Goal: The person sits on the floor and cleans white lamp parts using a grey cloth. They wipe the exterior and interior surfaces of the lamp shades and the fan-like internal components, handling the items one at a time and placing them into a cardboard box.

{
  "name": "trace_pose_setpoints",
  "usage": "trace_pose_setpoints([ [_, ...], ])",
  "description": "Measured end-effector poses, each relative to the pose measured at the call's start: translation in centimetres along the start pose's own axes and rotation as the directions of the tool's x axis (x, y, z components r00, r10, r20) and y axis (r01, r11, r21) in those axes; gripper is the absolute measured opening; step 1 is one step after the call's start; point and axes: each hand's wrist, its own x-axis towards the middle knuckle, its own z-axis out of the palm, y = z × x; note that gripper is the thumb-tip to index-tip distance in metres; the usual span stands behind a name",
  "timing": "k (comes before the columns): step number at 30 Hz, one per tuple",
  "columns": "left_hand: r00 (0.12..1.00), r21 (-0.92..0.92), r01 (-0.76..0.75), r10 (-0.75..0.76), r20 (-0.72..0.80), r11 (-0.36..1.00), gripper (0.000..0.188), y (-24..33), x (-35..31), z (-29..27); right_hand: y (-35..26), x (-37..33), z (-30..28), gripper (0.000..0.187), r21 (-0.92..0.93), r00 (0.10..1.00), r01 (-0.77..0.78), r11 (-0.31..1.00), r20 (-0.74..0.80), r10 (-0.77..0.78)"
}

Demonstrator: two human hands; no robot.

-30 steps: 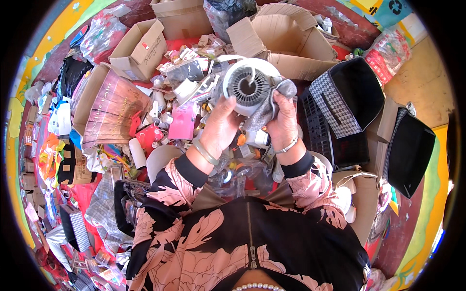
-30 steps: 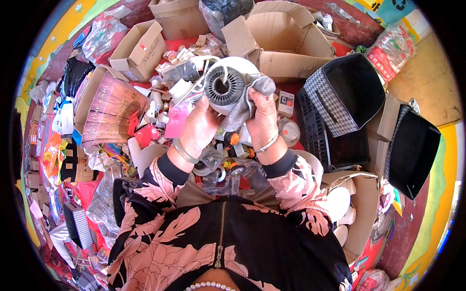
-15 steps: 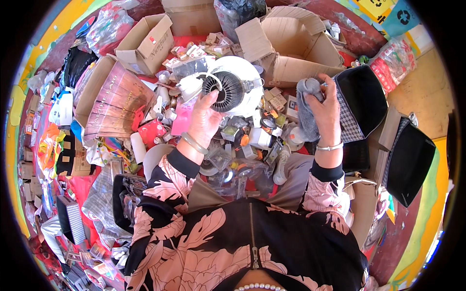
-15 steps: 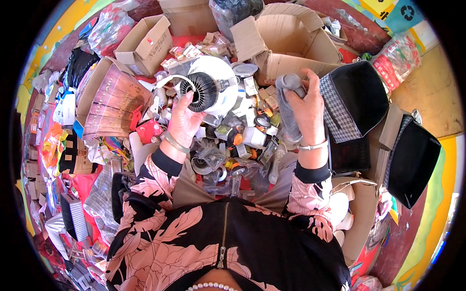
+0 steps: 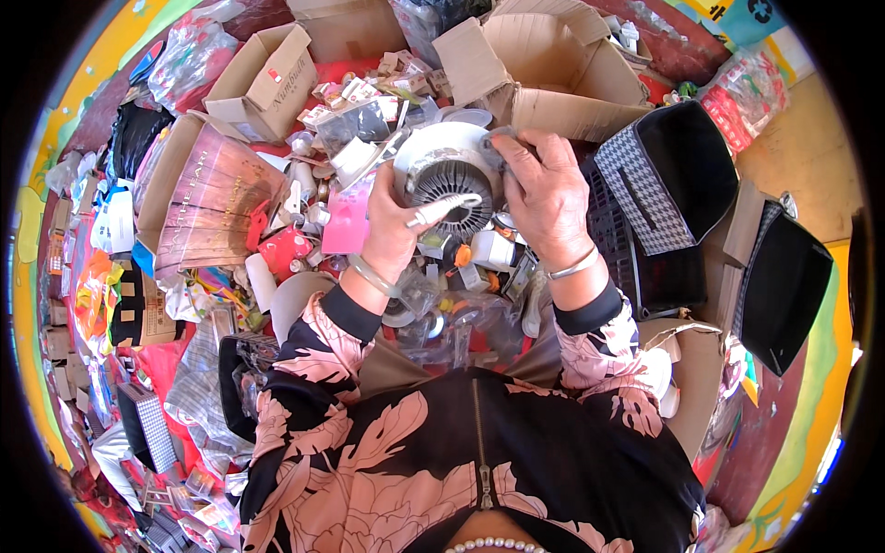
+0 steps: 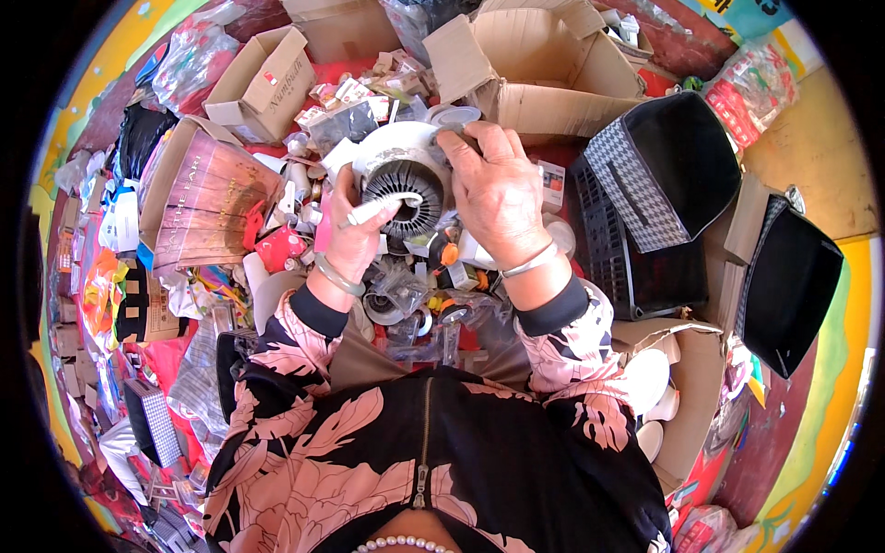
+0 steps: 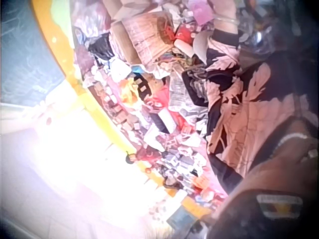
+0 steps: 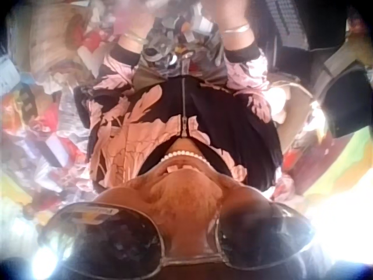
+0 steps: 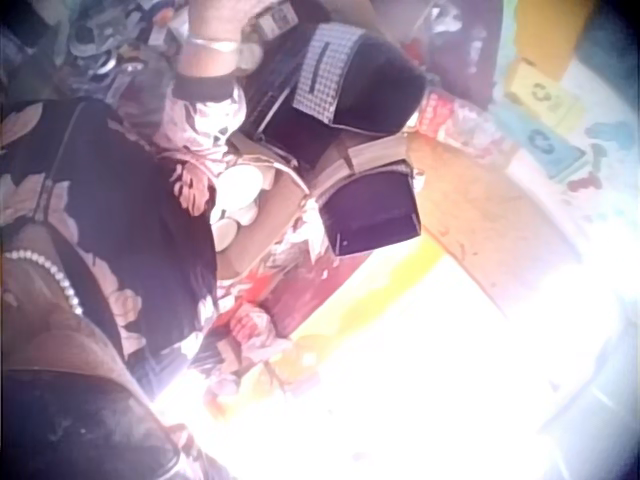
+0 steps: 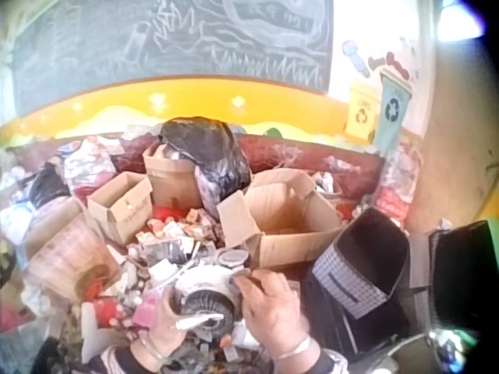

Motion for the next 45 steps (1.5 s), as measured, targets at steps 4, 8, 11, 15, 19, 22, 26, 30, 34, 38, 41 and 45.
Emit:
trace_pose_setpoints([
  [4, 0.997, -0.067, 0.014, -0.019, -0.077, 0.998, 0.067, 0.1, -0.1, 0.4, 0.3, -0.5, 0.2, 0.034, 0.088, 0.999, -0.025, 0.996, 0.049, 0.021],
  [8, 0.99, -0.089, -0.059, 0.047, -0.137, 0.994, 0.066, -0.1, 0.5, -0.3, 0.9, -1.4, 0.6, 0.032, 0.224, 0.982, -0.157, 0.962, 0.144, 0.126],
  [11, 0.992, -0.001, -0.078, 0.077, -0.096, 0.997, 0.067, -0.2, 0.7, -0.5, 1.6, -1.1, -0.1, 0.029, 0.38, 0.949, -0.269, 0.885, 0.263, 0.175],
  [15, 0.988, 0.251, -0.146, 0.127, 0.092, 0.957, 0.074, 0.5, 0.7, -0.7, 3.7, -1.0, -1.3, 0.03, 0.365, 0.835, -0.381, 0.85, 0.53, 0.146],
  [19, 0.968, 0.388, -0.22, 0.153, 0.198, 0.895, 0.076, 0.4, 0.9, -1.3, 6.0, -1.5, -1.6, 0.025, 0.429, 0.67, -0.622, 0.655, 0.725, 0.16],
  [22, 0.993, 0.083, -0.082, 0.074, 0.095, 0.993, 0.067, 0.3, 1.4, -1.2, 7.1, -2.4, -1.4, 0.022, 0.685, 0.541, -0.65, -0.328, 0.721, 0.433],
  [26, 0.998, -0.011, 0.027, -0.028, -0.05, 1.0, 0.056, 0.7, 1.4, -0.9, 6.0, -0.8, -2.0, 0.04, 0.871, 0.648, -0.382, -0.308, 0.49, 0.582],
  [30, 1.0, 0.108, 0.022, -0.022, 0.003, 0.994, 0.058, 0.2, 1.4, -1.0, 2.6, -0.7, -0.6, 0.062, 0.891, 0.823, -0.421, 0.171, 0.296, 0.485],
  [34, 0.998, 0.144, 0.035, -0.042, 0.046, 0.989, 0.064, -0.2, 1.2, -0.8, 1.7, -3.1, 1.8, 0.046, 0.478, 0.961, -0.276, 0.834, 0.165, 0.224],
  [38, 0.994, 0.193, 0.046, -0.063, 0.084, 0.98, 0.068, 0.0, 0.9, -0.9, 2.0, -3.5, 1.7, 0.042, 0.587, 0.925, -0.378, 0.716, 0.212, 0.316],
  [41, 0.984, 0.09, 0.081, -0.094, 0.152, 0.993, 0.067, 0.7, 0.6, 0.1, 2.6, -3.8, 1.5, 0.039, 0.627, 0.943, -0.333, 0.704, 0.201, 0.267],
  [45, 0.969, 0.226, 0.015, -0.069, 0.236, 0.974, 0.064, 1.0, 0.9, -0.1, 3.3, -3.3, 1.0, 0.032, 0.653, 0.969, -0.242, 0.718, 0.194, 0.151],
])
